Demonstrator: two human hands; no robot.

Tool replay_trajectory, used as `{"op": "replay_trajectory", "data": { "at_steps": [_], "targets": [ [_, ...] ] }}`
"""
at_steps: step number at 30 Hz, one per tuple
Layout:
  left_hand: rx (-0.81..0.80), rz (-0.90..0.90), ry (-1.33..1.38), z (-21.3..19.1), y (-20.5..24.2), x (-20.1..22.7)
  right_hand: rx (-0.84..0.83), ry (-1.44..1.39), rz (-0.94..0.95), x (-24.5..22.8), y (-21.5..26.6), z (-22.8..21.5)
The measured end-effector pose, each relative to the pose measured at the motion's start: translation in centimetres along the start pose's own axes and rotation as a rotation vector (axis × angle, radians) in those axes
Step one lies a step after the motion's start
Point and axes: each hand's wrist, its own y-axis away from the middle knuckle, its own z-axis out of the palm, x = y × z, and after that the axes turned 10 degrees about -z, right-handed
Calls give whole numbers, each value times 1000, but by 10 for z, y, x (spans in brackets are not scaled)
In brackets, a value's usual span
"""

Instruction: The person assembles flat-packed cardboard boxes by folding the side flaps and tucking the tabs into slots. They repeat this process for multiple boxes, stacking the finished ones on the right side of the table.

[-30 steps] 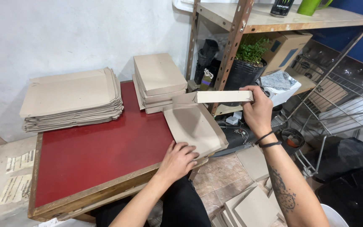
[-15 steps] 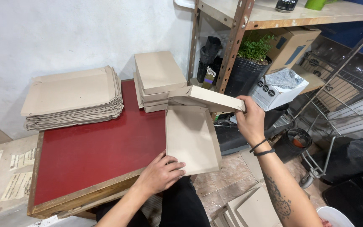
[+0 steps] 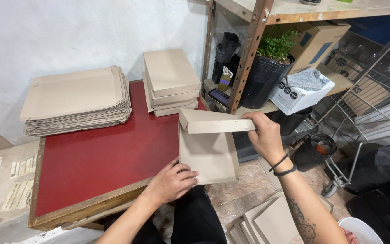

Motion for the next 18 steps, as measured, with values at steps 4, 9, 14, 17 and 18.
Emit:
{"op": "replay_trajectory", "data": {
  "at_steps": [4, 9, 14, 17, 18],
  "targets": [
    [27, -74, 66, 4, 1, -4, -56, 0, -24, -7, 2, 2],
    [88, -203, -25, 38, 9, -16, -133, 74, -49, -22, 13, 9],
    [74, -311, -3, 46, 14, -23, -174, 84, -43, -22, 48, 18],
    [46, -353, -22, 51, 15, -27, -191, 71, -33, -27, 65, 24],
    [31, -361, -35, 52, 14, -27, -199, 66, -28, -29, 69, 26]
  ]
}}
